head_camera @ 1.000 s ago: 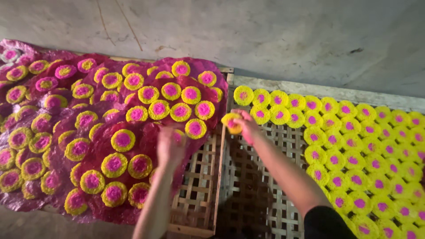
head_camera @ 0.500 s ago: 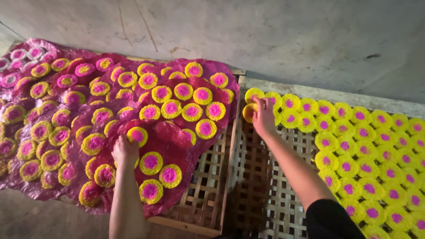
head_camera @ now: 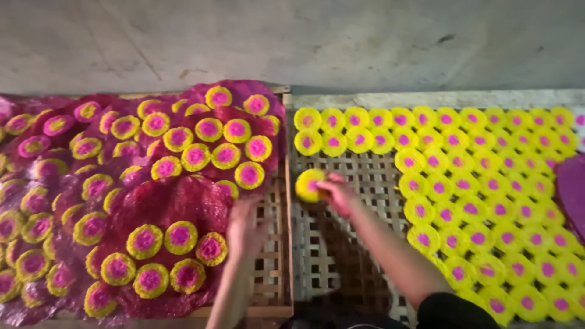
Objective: The person repeatedly picks up small yellow and pink decorative circles from a pile and places them onto a purple glittery sheet laid on a wooden lattice. The person continues arranging the circles in rows across the sheet throughout the clip.
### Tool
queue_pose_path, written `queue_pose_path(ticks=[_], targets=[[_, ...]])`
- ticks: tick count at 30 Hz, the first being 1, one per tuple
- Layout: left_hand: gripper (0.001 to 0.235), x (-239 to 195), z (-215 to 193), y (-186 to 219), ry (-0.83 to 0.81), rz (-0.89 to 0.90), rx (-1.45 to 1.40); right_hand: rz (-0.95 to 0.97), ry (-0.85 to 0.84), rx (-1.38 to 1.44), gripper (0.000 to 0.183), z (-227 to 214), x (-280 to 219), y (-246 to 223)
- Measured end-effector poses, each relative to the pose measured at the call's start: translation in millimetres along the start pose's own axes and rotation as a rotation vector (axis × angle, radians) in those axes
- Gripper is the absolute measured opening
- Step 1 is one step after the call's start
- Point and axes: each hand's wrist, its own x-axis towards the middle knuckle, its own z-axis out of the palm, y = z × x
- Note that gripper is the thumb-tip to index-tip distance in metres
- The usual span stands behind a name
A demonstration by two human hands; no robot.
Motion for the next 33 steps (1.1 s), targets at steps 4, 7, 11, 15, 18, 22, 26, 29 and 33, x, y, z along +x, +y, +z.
queue_pose_path(ticks=[4,7,11,15,18,22,26,29,33], targets=[[0.063,-24.3,-31.8,-81.9,-0.097,-0.367,0.605,-0.345,0.348,-0.524,0.044,-90.5,-5.3,-65.8],[0.063,-46.7,-44.3,-122.3,-0.037,-0.232,0.7,-0.541,0.585,-1.179,0.04,-126.3,-16.4,-96.5],[0.051,-54.6,-59.1,-135.7,-0.224,-0.325,0.67,-0.803,0.598,-1.468,0.043,-126.8,-31.8,-107.8],[0.042,-50.9,-72.0,-120.5,-0.337,-0.296,0.753,-0.93,0.591,-1.517,0.05,-102.2,-48.8,-117.9],[0.035,-52.8,-81.2,-101.4,-0.257,-0.176,0.679,-1.112,0.713,-1.692,0.056,-79.3,-65.5,-118.3],[0.035,-38.2,-91.1,-61.0,-0.498,-0.476,0.401,-1.024,0.49,-1.395,0.034,-23.8,-86.9,-76.0],[0.023,-42.7,-63.0,9.6,-0.532,-0.458,-0.072,0.057,-0.223,-0.337,0.03,33.1,-126.7,17.4],[0.028,-52.7,-12.2,59.3,-0.649,-0.311,0.005,0.232,-0.172,0.164,0.035,30.0,-137.6,50.3],[0.038,-57.8,19.3,54.0,-0.089,0.171,-0.162,-0.039,0.02,0.1,0.018,-35.7,-114.4,37.9]])
